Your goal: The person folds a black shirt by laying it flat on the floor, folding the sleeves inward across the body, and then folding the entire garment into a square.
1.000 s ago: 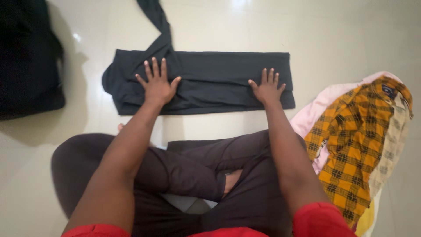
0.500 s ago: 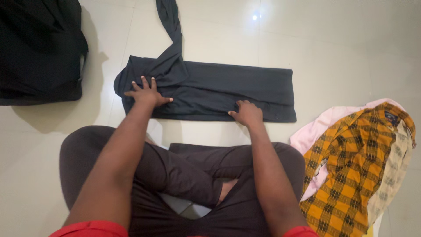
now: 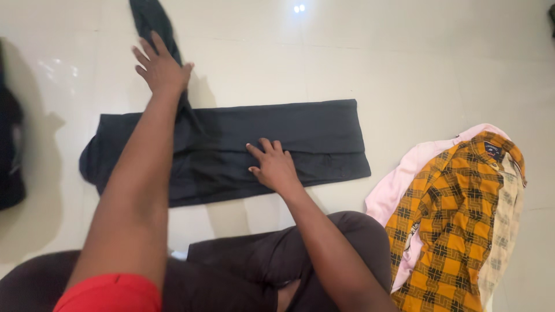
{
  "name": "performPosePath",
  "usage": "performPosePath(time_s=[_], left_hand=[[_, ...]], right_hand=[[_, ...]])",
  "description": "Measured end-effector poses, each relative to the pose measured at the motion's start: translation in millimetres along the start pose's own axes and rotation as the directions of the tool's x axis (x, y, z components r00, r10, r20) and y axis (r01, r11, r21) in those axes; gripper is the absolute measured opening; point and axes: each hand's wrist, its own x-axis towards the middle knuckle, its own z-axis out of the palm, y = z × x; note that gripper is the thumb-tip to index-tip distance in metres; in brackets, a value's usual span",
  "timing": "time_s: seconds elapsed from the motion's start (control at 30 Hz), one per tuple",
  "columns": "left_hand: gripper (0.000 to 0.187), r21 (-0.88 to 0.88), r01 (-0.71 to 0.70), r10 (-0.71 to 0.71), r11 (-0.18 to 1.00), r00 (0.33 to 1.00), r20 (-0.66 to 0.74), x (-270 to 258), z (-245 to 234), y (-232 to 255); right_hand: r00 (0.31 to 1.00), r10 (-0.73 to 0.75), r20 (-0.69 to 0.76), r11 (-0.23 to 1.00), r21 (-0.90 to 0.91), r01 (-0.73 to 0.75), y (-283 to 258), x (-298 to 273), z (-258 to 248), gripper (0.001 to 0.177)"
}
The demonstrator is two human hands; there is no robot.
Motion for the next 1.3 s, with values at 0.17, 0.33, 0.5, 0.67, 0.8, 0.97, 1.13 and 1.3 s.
performPosePath(time_s=[0.17, 0.33, 0.5, 0.67, 0.8, 0.97, 1.13, 1.3], left_hand=[[0.092, 0.015, -0.019, 0.020, 1.000, 0.999, -0.050, 43, 60, -5], [0.042, -0.141, 0.116, -0.103, 0.983, 0.990, 0.098, 24, 35, 13], [0.040, -0.841, 0.326, 0.269, 0.431, 0.844, 0.464, -31, -52, 52], [0.048, -0.684, -0.179, 0.679, 0.707, 0.442, 0.587, -159, -147, 87], [0.042, -0.227, -0.589, 0.629, 0.776, 0.692, 0.355, -233, -203, 61], [0.038, -0.207, -0.348, 0.399, 0.915, 0.861, 0.317, -302, -220, 10], [0.064, -0.345, -0.464, 0.488, 0.816, 0.873, -0.019, -325, -189, 10], [0.091, -0.438, -0.646, 0.656, 0.626, 0.739, -0.153, -323, -181, 53]], right_hand=[[0.999, 0.006, -0.041, 0.997, 0.075, -0.003, 5, 11, -5, 0.052], [0.991, 0.075, -0.107, 0.960, 0.276, -0.042, 15, 16, -5, 0.042], [0.969, 0.246, 0.021, 0.309, 0.946, -0.099, 24, 25, -13, 0.063], [0.981, 0.145, 0.129, -0.583, 0.812, -0.021, 38, 3, -27, 0.054], [0.939, 0.334, -0.077, -0.445, 0.865, 0.230, 55, -9, -25, 0.044], [0.900, 0.434, -0.050, -0.458, 0.848, 0.268, 64, -17, -10, 0.035], [0.917, 0.375, -0.135, -0.465, 0.828, 0.312, 33, -20, 4, 0.051], [0.981, 0.071, -0.182, -0.405, 0.894, 0.195, -28, -60, 20, 0.057]])
